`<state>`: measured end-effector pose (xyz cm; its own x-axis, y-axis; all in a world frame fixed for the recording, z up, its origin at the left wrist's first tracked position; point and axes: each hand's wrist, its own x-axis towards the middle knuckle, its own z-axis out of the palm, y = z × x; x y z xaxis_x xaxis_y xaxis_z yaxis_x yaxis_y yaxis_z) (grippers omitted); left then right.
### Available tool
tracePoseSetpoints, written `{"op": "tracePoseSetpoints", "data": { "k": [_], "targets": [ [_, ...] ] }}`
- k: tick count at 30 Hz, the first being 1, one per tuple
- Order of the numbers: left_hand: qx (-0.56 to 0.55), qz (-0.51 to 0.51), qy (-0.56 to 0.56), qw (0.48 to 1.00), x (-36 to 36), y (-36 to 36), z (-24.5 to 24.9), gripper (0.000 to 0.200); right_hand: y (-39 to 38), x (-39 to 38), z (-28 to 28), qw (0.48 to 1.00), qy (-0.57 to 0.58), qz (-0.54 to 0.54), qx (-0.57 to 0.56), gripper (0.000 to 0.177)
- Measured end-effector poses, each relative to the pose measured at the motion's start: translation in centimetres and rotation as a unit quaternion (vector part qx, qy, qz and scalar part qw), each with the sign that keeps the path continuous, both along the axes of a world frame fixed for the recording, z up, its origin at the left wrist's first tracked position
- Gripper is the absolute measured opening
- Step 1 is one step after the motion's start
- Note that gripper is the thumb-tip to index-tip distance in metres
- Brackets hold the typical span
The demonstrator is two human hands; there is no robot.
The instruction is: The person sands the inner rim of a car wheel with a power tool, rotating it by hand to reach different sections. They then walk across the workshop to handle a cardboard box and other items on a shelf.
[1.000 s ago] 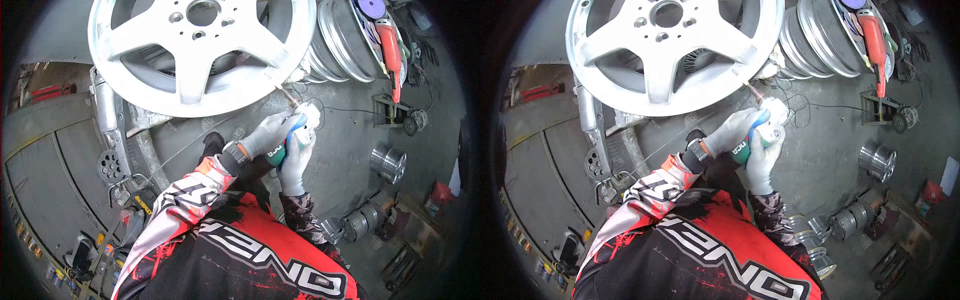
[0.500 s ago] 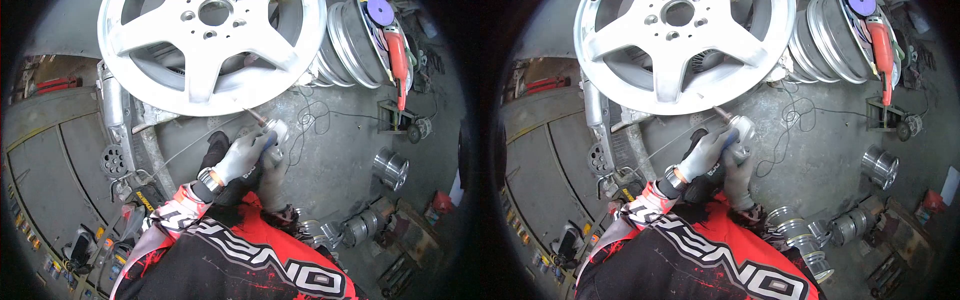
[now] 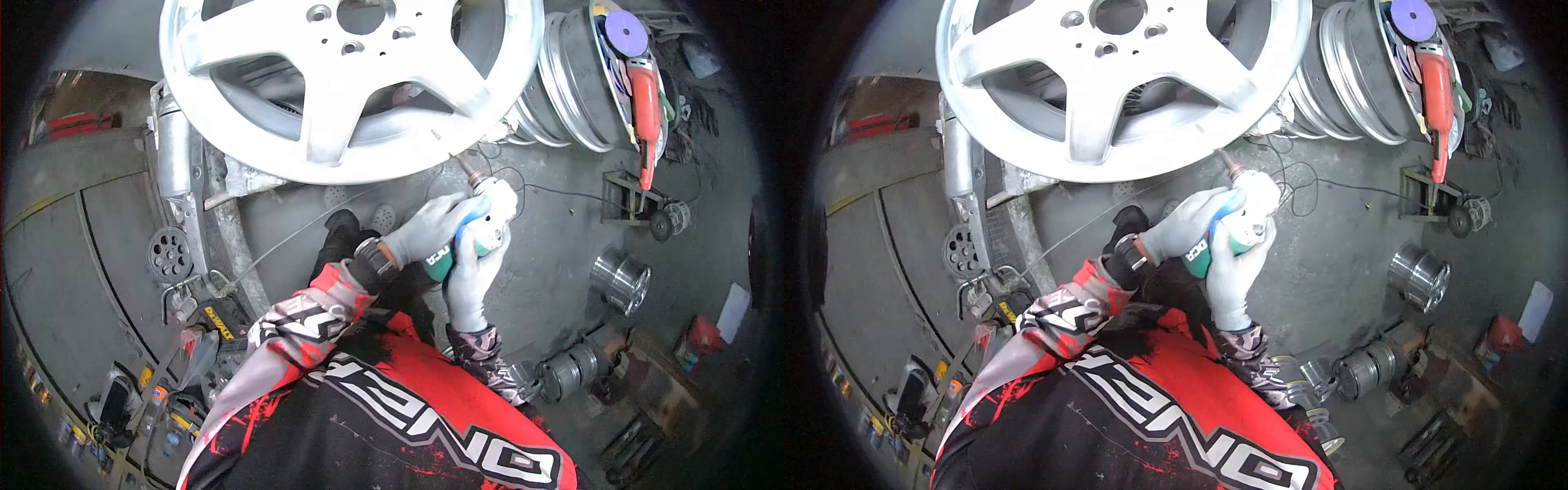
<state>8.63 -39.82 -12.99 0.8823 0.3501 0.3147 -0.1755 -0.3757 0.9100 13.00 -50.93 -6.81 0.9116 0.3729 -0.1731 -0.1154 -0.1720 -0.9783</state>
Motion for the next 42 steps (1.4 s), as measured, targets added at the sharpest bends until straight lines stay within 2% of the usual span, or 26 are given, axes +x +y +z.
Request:
{"op": "tracePoseSetpoints", "data": {
  "k": [1,3,4,5,7,8,9,11,15,17,19,21,22,23,26,28,29,32,33,34,35,37,39,40,41,42],
  "targets": [
    [0.001,0.002,0.002,1.000,-0.7,0.1,0.2,0.047,-0.1,-0.8,-0.2,1.000,0.002,0.002,0.001,0.070],
    [-0.218,-0.032,0.143,0.965,-2.2,0.3,0.5,0.038,-0.8,-2.4,-1.0,0.999,0.023,0.021,-0.014,0.071],
    [-0.260,-0.020,0.144,0.955,-3.0,0.2,0.8,0.033,-0.8,-3.1,-1.2,0.999,0.036,0.025,-0.030,0.071],
    [-0.260,-0.019,0.145,0.954,-4.2,0.2,0.9,0.033,-0.8,-3.8,-1.3,0.999,0.037,0.026,-0.030,0.071],
    [-0.047,0.027,0.064,0.996,-6.1,0.5,1.7,0.034,-0.6,-4.7,-0.9,0.989,0.143,0.038,0.015,0.070],
    [-0.227,0.002,0.178,0.957,-6.6,0.6,2.6,0.039,-0.4,-5.0,-0.5,0.982,0.185,0.041,0.019,0.070],
    [-0.227,0.002,0.178,0.957,-6.7,0.7,2.7,0.039,-0.2,-5.0,-0.2,0.982,0.185,0.041,0.019,0.070],
    [-0.017,0.024,0.127,0.992,-6.8,0.7,2.8,0.043,0.1,-4.8,0.1,0.974,0.219,0.035,0.053,0.067],
    [-0.010,0.031,0.106,0.994,-3.5,0.4,1.8,0.044,0.1,-2.1,-0.2,0.989,0.146,0.028,0.005,0.065],
    [-0.233,-0.015,0.091,0.968,-1.5,1.6,4.6,0.045,0.4,-0.4,0.4,0.998,0.058,0.012,-0.012,0.064],
    [-0.232,-0.028,0.091,0.968,1.0,1.3,2.5,0.041,0.4,1.0,0.5,0.998,0.025,0.013,-0.050,0.067],
    [-0.481,-0.085,0.047,0.872,3.0,0.9,0.9,0.040,0.9,1.8,0.6,0.999,-0.021,-0.006,-0.048,0.071],
    [-0.516,-0.091,0.095,0.846,3.1,1.3,1.3,0.043,1.3,1.7,1.0,0.999,-0.009,-0.015,-0.044,0.076],
    [-0.517,-0.090,0.095,0.846,3.0,0.9,0.4,0.043,1.4,1.4,1.2,0.999,-0.009,-0.015,-0.045,0.076],
    [-0.511,-0.099,0.020,0.854,1.8,-0.4,-2.1,0.042,1.4,0.2,1.3,0.994,-0.045,-0.011,-0.103,0.078],
    [-0.296,0.008,0.033,0.955,-1.6,-0.6,-0.8,0.042,1.1,-1.0,1.3,0.994,-0.029,0.027,-0.099,0.079],
    [-0.296,0.009,0.033,0.955,-2.7,-0.2,-0.3,0.042,1.1,-1.7,1.1,0.994,-0.029,0.028,-0.099,0.079],
    [-0.097,0.023,0.053,0.994,-5.2,1.1,1.2,0.040,1.4,-3.5,1.1,0.997,0.039,0.040,-0.051,0.079],
    [-0.097,0.023,0.054,0.994,-5.4,1.1,1.0,0.040,1.4,-3.9,1.1,0.997,0.040,0.040,-0.050,0.079],
    [-0.303,-0.005,0.103,0.947,-5.4,1.0,0.8,0.042,1.4,-4.3,1.1,0.996,0.037,0.051,-0.061,0.078],
    [-0.495,-0.034,0.147,0.856,-5.5,1.0,0.6,0.045,1.3,-4.5,1.1,0.995,0.034,0.062,-0.072,0.077],
    [-0.465,-0.010,0.155,0.872,-5.8,2.1,4.3,0.044,1.3,-4.5,1.0,0.995,0.051,0.061,-0.067,0.074],
    [-0.336,0.026,0.163,0.928,-5.8,1.9,5.1,0.039,1.2,-3.9,1.2,0.993,0.078,0.063,-0.055,0.071],
    [-0.338,0.025,0.161,0.927,-5.4,1.5,4.4,0.039,1.0,-3.5,1.1,0.993,0.077,0.063,-0.057,0.071],
    [-0.164,0.059,0.101,0.979,-4.7,1.0,2.9,0.038,0.8,-3.0,0.7,0.995,0.073,0.049,-0.048,0.070],
    [0.016,0.092,0.036,0.995,-3.9,0.8,1.9,0.039,0.8,-2.4,0.5,0.996,0.067,0.037,-0.038,0.069]
  ]
}}
